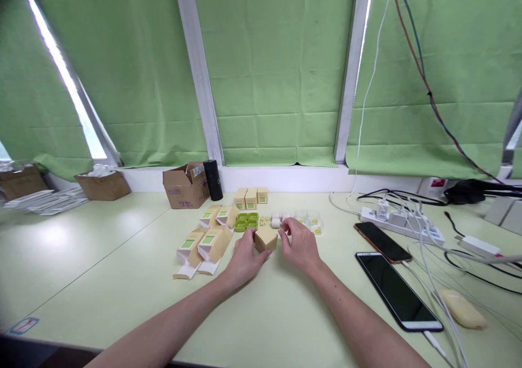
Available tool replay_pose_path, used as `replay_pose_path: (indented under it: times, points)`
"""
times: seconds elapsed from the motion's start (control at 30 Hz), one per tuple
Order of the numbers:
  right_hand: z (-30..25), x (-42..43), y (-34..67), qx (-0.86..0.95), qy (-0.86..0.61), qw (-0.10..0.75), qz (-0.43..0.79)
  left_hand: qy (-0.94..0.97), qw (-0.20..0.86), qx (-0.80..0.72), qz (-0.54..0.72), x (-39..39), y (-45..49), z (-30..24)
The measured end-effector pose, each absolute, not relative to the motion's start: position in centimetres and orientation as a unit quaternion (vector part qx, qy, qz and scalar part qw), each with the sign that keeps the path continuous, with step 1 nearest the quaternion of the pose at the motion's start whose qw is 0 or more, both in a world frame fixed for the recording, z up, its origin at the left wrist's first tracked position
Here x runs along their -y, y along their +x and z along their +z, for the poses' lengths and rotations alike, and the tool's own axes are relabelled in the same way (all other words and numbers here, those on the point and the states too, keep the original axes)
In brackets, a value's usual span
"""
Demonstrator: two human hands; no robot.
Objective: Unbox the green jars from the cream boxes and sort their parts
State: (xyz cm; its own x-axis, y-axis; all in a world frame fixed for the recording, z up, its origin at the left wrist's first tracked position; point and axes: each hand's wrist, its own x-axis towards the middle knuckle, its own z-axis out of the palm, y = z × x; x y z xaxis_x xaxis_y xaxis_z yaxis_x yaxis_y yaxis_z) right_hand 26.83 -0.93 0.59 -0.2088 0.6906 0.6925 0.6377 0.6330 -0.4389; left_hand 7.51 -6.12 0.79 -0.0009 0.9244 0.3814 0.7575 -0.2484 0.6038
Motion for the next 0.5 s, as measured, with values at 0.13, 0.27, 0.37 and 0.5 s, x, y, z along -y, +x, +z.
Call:
replay_pose_path:
  times: [0.13, 0.27, 0.37, 0.5]
  points:
    - [1.1, 1.9, 26.4, 0.796, -0.362, 0.485, -0.016, 0.753, -0.044, -0.531, 0.385, 6.2, 6.8, 0.9]
    - [1.4, 2.7, 26.1, 0.812, -0.316, 0.489, -0.024, 0.767, -0.152, -0.487, 0.389, 6.5, 6.2, 1.7]
    - [1.4, 3.0, 25.8, 0.818, -0.303, 0.488, -0.015, 0.77, -0.197, -0.472, 0.382, 6.7, 6.1, 2.0]
    - [1.2, 3.2, 25.5, 0.826, -0.3, 0.477, -0.011, 0.77, -0.252, -0.459, 0.364, 6.8, 6.2, 2.1]
